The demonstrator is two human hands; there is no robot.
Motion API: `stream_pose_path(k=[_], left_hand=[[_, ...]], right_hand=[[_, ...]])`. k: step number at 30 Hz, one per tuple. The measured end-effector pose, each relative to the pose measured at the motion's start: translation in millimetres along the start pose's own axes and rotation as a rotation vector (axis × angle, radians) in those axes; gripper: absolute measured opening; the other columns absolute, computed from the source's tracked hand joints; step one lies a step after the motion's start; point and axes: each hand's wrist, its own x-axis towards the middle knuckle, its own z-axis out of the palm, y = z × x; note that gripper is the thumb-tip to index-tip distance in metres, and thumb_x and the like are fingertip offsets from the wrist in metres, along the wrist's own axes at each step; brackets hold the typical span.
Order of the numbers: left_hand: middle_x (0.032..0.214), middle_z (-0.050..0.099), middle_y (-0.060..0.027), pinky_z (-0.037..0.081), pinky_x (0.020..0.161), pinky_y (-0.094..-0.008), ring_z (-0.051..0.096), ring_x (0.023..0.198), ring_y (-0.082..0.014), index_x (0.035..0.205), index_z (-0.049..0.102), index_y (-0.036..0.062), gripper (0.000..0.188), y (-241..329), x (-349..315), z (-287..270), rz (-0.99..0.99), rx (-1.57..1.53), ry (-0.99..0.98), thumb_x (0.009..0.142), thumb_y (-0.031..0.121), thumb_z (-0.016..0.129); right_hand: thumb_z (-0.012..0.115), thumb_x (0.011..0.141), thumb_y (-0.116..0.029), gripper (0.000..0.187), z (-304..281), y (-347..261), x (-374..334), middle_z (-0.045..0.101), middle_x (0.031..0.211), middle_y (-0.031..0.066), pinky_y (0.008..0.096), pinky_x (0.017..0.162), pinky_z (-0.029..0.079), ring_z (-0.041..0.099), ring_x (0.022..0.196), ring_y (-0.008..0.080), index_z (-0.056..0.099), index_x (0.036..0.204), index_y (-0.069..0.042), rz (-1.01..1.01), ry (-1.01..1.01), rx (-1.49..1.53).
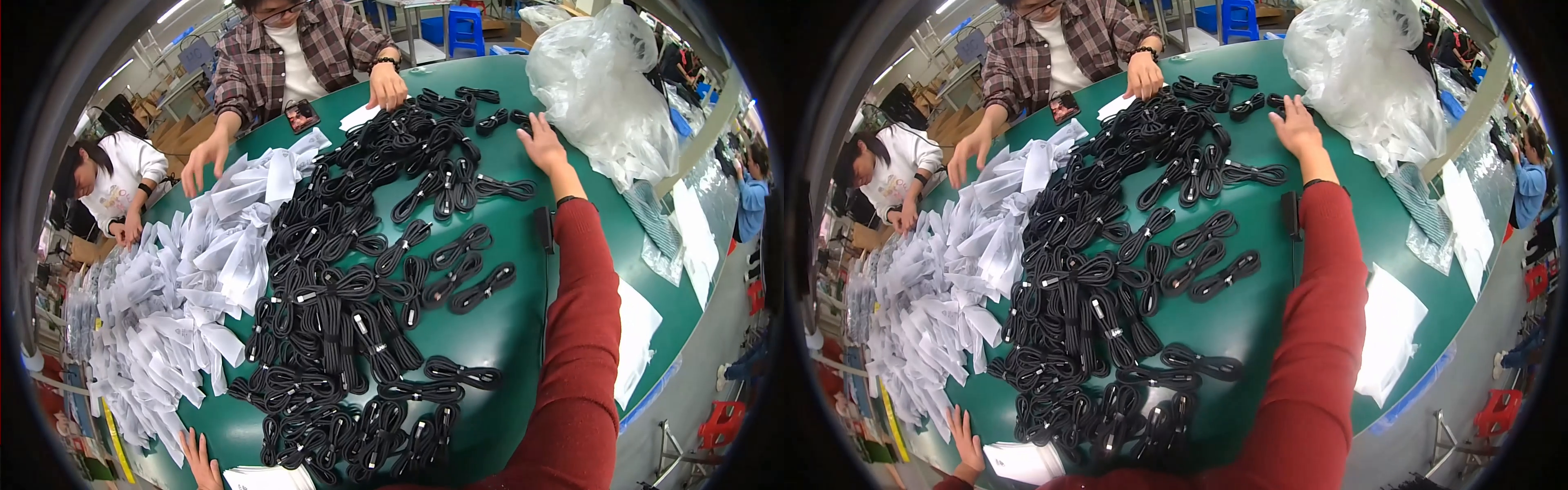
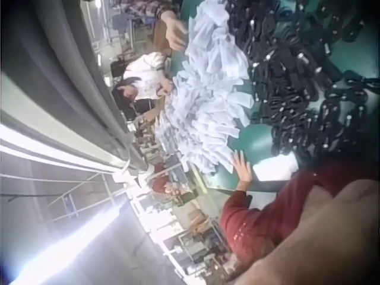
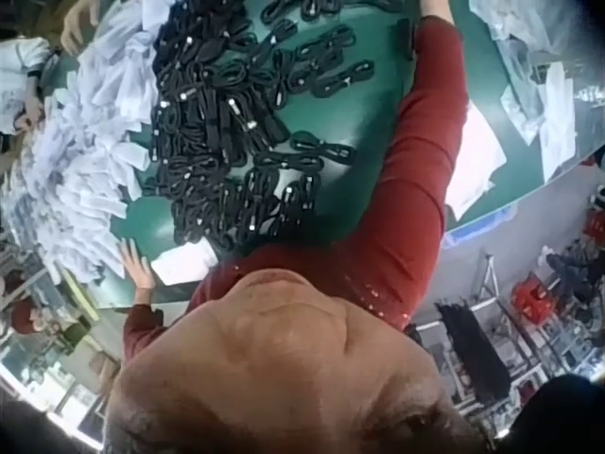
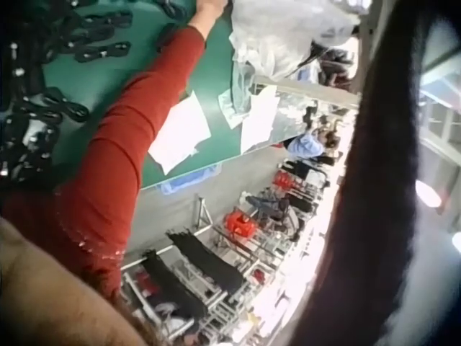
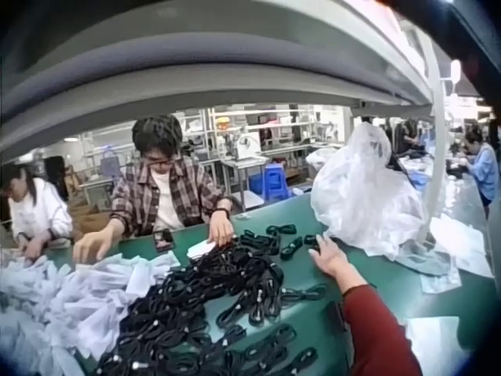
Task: The person packages cables by hand, picking up a black cable and a white plastic bag, sliding the cable into the bag, and setting the packaged item onto a pile. This process is repeated for multiple cables and bags throughout the video.
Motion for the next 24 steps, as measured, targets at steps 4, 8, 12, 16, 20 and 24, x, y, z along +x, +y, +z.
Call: stream_pose_path(k=[4,8,12,16,20,24], left_hand=[[0.16,0.021,-0.0234,0.011,0.119,-0.0555,0.009,0.149,-0.0478,0.152,0.03,0.0044,0.062,-2,1,0,0.005,-0.012,0.002,0.104,0.043,0.026],[0.16,0.021,-0.0236,0.01,0.119,-0.0558,0.008,0.149,-0.0477,0.153,0.029,0.0055,0.062,-1,1,0,0.003,-0.01,-0.003,0.104,0.043,0.026],[0.16,0.02,-0.0232,0.01,0.119,-0.0559,0.008,0.149,-0.0476,0.153,0.029,0.0061,0.062,3,3,-4,0.005,-0.005,-0.008,0.104,0.043,0.026],[0.16,0.02,-0.0227,0.01,0.119,-0.0559,0.008,0.149,-0.0472,0.153,0.028,0.0064,0.062,-1,7,-2,0.002,-0.006,-0.005,0.104,0.043,0.025],[0.16,0.02,-0.0224,0.011,0.119,-0.0558,0.008,0.149,-0.0469,0.153,0.028,0.0066,0.062,-1,7,3,0.012,-0.013,-0.008,0.104,0.044,0.024],[0.16,0.02,-0.0224,0.011,0.119,-0.0558,0.008,0.149,-0.0467,0.153,0.028,0.0067,0.063,0,-2,-1,-0.014,-0.011,-0.012,0.104,0.045,0.024]], right_hand=[[0.041,0.095,-0.063,0.072,-7,-5,1,0.036,0.157,0.0122,0.0476,0.111,0.037,0.041,0.137,0.0348,0.042,0.149,-0.015,0.172,-0.109,-0.076],[0.04,0.096,-0.062,0.073,-34,-27,-2,0.034,0.158,0.0104,0.0493,0.111,0.036,0.041,0.137,0.0359,0.034,0.154,-0.018,0.107,-0.276,-0.146],[0.039,0.097,-0.061,0.073,-25,-25,5,0.035,0.158,0.0092,0.0489,0.112,0.036,0.04,0.137,0.0361,0.028,0.156,-0.019,-0.012,-0.283,-0.133],[0.039,0.097,-0.059,0.069,6,11,21,0.038,0.155,0.0096,0.0489,0.112,0.036,0.04,0.137,0.0362,0.035,0.152,-0.017,-0.003,0.037,-0.111],[0.041,0.098,-0.054,0.064,3,11,12,0.04,0.154,0.0113,0.0474,0.112,0.036,0.039,0.138,0.0368,0.044,0.147,-0.015,0.189,-0.097,-0.119],[0.046,0.097,-0.046,0.059,-40,-31,8,0.039,0.155,0.012,0.0446,0.113,0.035,0.038,0.139,0.0364,0.044,0.147,-0.013,0.242,-0.215,-0.093]])
